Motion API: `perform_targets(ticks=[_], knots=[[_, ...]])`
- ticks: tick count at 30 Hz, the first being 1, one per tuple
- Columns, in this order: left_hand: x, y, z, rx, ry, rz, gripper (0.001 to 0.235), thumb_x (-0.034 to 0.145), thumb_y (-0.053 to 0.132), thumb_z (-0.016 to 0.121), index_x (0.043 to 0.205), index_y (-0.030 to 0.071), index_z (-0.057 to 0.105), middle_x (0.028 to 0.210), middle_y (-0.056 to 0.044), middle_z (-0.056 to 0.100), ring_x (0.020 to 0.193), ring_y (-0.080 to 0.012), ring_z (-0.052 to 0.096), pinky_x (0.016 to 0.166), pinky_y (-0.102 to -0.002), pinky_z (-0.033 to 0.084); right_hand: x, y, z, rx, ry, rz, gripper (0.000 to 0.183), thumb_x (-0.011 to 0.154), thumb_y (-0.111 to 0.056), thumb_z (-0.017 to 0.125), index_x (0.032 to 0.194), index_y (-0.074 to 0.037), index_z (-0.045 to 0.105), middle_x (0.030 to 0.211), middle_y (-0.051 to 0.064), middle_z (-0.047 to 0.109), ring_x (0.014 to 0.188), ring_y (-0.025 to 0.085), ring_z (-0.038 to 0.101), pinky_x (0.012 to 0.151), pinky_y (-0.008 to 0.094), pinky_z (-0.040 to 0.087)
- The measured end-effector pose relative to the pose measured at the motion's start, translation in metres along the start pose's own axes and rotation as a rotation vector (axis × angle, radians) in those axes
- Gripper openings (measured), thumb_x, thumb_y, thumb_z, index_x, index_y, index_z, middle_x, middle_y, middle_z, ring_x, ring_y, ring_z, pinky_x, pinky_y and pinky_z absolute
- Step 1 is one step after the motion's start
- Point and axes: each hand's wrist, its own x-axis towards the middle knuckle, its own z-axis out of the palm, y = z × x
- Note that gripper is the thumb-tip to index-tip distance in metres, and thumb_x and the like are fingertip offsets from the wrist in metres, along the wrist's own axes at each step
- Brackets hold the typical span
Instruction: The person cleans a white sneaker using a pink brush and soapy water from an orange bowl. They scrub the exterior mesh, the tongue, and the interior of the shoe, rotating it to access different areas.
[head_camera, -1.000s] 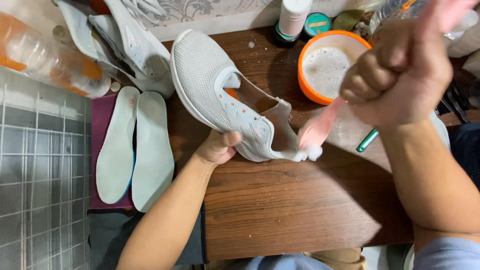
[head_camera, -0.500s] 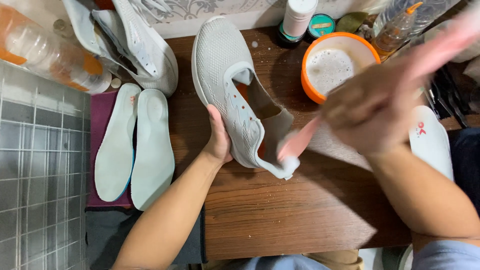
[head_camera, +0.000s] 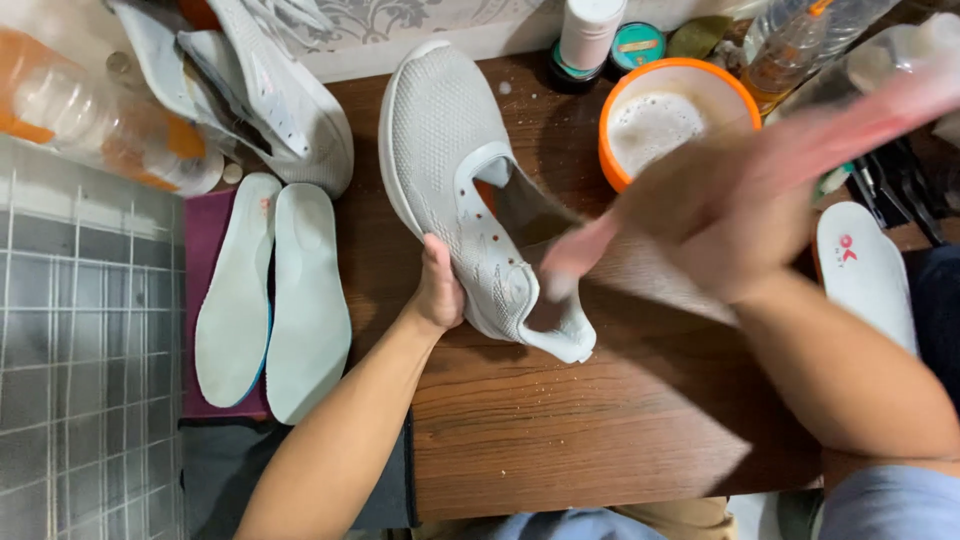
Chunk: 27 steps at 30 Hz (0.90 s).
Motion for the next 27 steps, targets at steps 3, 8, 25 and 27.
perform_targets(ticks=[3,8,25,27], knots=[[-0.003,0.003,0.001,-0.01,0.039,-0.01,0.09,0.095,0.078,0.035,0.139,0.002,0.053,0.132,-0.016,0.064,0.124,-0.0285,0.062,0.108,-0.049,0.053,0.02,-0.031,-0.008,-0.023,0.356,0.058,0.071,0.1,-0.074,0.048,0.073,-0.018,0.015,0.051,0.001,0.003,0.04,0.016,0.006,0.044,0.039,0.011],[0.003,0.004,0.002,-0.083,0.052,-0.146,0.1,0.081,0.088,0.036,0.126,0.002,0.059,0.113,-0.016,0.069,0.104,-0.0293,0.069,0.091,-0.05,0.061,0.008,-0.01,0.02,0.442,0.223,0.389,0.065,0.096,-0.064,0.044,0.059,-0.016,0.019,0.053,-0.004,0.002,0.044,0.012,0.0,0.041,0.029,0.006],[0.009,0.019,0.012,-0.235,-0.012,-0.282,0.11,0.076,0.09,0.041,0.143,0.003,0.053,0.126,-0.019,0.065,0.116,-0.0316,0.063,0.097,-0.049,0.053,0.022,-0.025,-0.035,0.42,0.165,0.162,0.046,0.104,-0.051,0.037,0.072,-0.023,0.02,0.058,-0.003,0.002,0.049,0.011,-0.001,0.045,0.032,0.006],[0.009,0.032,0.022,-0.238,-0.04,-0.257,0.106,0.077,0.09,0.044,0.137,0.004,0.059,0.11,-0.015,0.072,0.099,-0.0262,0.069,0.084,-0.042,0.057,0.019,-0.022,-0.059,0.111,0.231,0.018,0.035,0.11,-0.05,0.036,0.089,-0.028,0.019,0.066,0.0,-0.001,0.053,0.011,-0.002,0.051,0.032,0.008]])
